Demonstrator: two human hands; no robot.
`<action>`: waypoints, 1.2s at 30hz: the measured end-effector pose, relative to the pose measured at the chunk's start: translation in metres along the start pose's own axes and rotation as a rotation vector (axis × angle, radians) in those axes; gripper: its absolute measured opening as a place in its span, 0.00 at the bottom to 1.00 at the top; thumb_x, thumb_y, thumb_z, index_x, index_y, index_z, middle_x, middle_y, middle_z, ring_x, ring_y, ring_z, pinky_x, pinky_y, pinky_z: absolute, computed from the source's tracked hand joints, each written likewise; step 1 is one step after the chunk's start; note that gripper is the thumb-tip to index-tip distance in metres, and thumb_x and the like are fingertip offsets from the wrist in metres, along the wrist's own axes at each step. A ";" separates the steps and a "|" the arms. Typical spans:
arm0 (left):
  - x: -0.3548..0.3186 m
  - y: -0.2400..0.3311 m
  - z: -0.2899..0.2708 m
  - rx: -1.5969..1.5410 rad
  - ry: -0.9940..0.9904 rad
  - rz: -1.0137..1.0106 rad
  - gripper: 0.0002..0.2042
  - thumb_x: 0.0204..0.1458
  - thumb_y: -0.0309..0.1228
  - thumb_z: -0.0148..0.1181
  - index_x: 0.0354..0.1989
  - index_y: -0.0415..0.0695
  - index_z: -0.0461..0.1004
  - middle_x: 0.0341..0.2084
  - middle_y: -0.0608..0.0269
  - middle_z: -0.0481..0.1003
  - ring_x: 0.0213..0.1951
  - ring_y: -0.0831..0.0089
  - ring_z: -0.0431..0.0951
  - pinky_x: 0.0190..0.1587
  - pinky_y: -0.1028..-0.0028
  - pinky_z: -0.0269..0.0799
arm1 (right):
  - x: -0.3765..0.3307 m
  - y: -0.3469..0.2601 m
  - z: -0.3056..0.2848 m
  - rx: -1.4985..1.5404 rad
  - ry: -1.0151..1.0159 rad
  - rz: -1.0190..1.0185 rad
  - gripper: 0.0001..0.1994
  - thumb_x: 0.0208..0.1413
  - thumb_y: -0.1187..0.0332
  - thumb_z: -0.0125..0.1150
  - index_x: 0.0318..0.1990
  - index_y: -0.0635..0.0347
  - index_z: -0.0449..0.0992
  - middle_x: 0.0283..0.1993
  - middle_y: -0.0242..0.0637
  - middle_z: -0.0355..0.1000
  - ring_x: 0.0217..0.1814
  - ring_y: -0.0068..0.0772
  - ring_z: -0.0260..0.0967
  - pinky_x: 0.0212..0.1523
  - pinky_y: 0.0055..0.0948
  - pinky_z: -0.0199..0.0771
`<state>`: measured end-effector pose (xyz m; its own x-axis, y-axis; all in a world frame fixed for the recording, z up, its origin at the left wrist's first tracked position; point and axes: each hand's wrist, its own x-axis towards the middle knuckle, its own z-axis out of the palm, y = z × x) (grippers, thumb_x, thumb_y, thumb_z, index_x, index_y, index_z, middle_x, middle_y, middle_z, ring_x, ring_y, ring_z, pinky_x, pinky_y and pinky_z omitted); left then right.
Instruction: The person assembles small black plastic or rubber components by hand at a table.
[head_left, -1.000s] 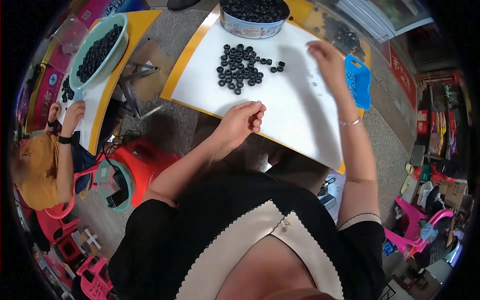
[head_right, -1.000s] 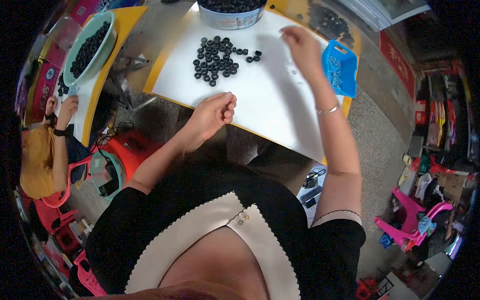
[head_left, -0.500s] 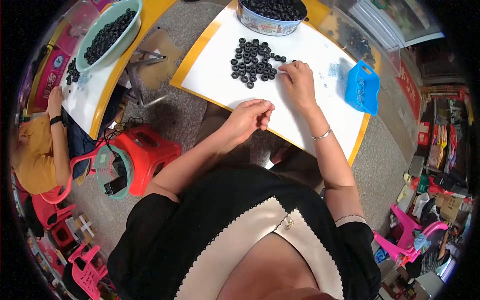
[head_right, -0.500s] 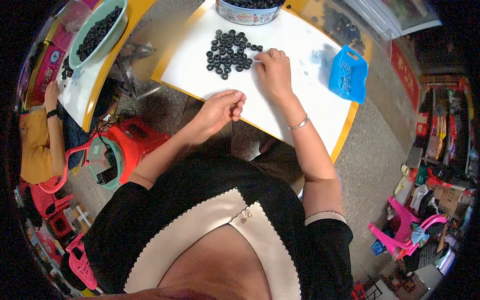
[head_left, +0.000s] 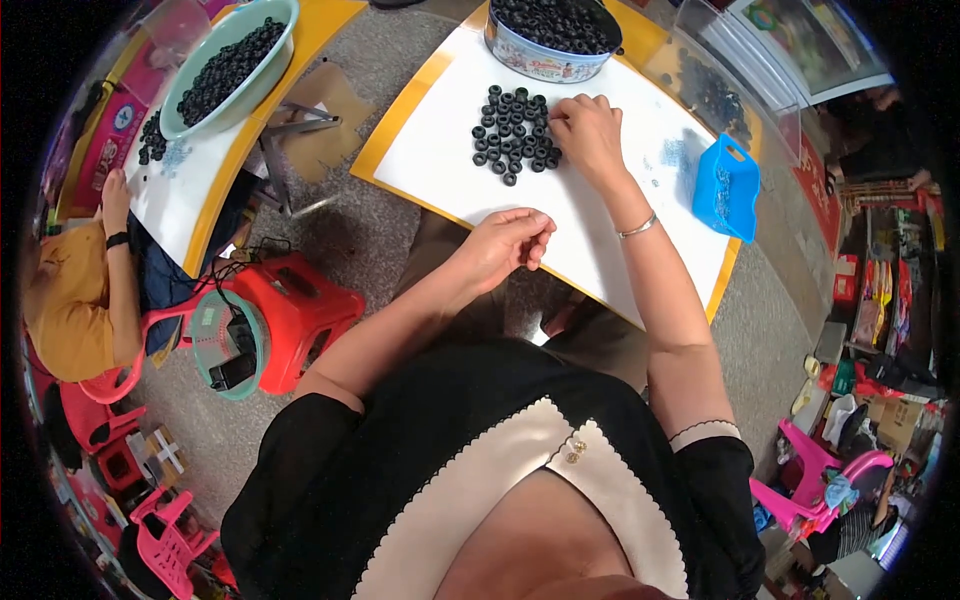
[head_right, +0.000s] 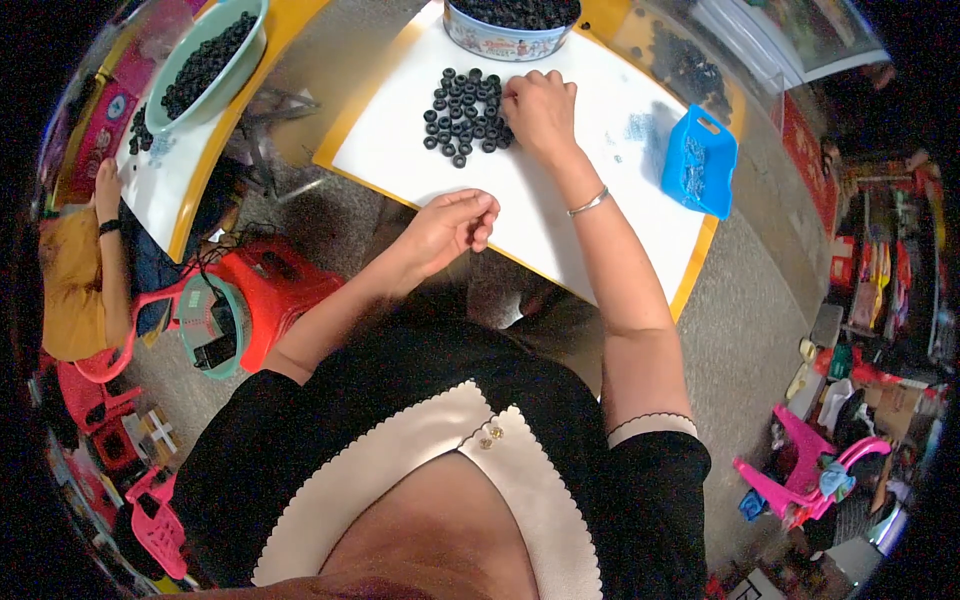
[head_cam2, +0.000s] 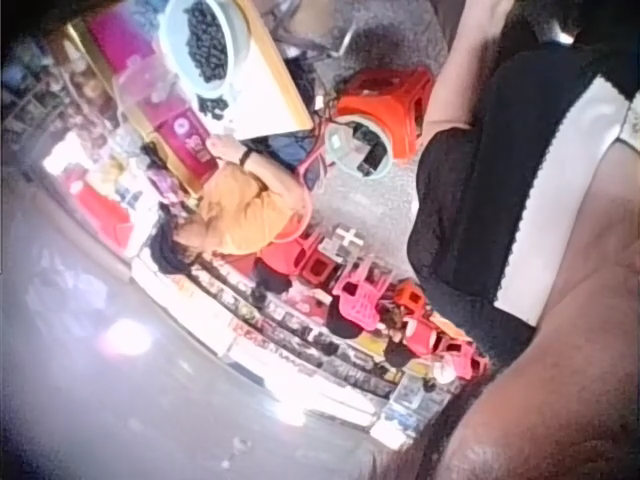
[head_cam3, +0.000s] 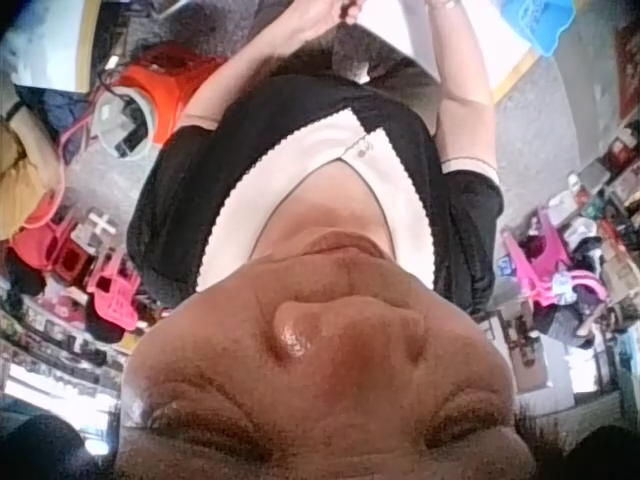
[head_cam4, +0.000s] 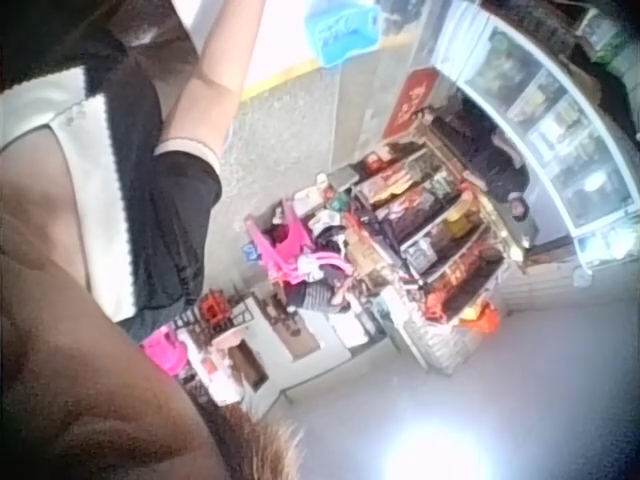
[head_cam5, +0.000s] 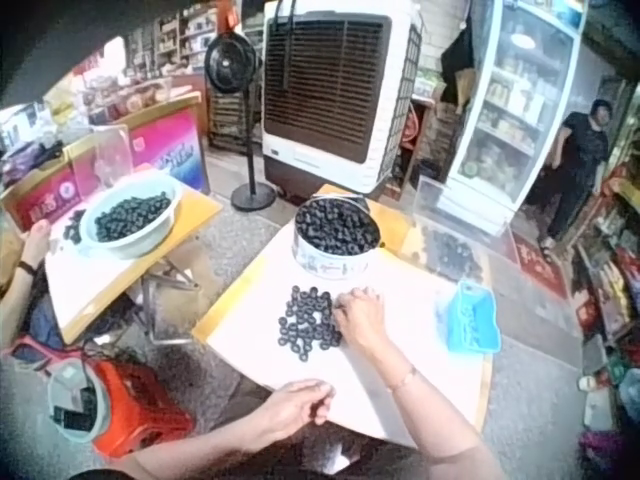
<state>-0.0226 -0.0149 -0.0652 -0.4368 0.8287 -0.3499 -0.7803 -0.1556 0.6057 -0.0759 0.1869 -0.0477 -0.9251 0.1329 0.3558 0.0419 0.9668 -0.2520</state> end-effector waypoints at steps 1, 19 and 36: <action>0.000 0.000 0.000 0.008 -0.013 0.004 0.09 0.58 0.32 0.50 0.33 0.40 0.71 0.23 0.69 0.68 0.24 0.81 0.66 0.27 0.81 0.64 | -0.001 0.002 -0.001 0.022 0.006 0.007 0.07 0.46 0.66 0.58 0.29 0.55 0.79 0.32 0.36 0.72 0.40 0.38 0.63 0.42 0.38 0.56; 0.077 0.061 0.039 1.360 0.256 0.821 0.07 0.48 0.31 0.58 0.32 0.43 0.77 0.26 0.53 0.73 0.30 0.58 0.75 0.33 0.66 0.69 | -0.121 0.008 -0.039 0.288 0.152 0.297 0.06 0.48 0.70 0.57 0.33 0.57 0.78 0.31 0.36 0.71 0.39 0.38 0.61 0.45 0.34 0.55; 0.106 0.056 0.044 1.852 0.272 0.884 0.08 0.49 0.30 0.56 0.36 0.41 0.76 0.34 0.54 0.73 0.39 0.60 0.74 0.41 0.64 0.70 | -0.140 0.062 -0.058 0.194 0.429 0.526 0.04 0.47 0.74 0.57 0.30 0.62 0.77 0.28 0.41 0.69 0.34 0.41 0.66 0.38 0.34 0.66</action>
<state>-0.0934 0.0880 -0.0373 -0.5347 0.7405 0.4072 0.8302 0.3704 0.4165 0.0779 0.2406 -0.0611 -0.5685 0.6848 0.4559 0.3377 0.6996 -0.6297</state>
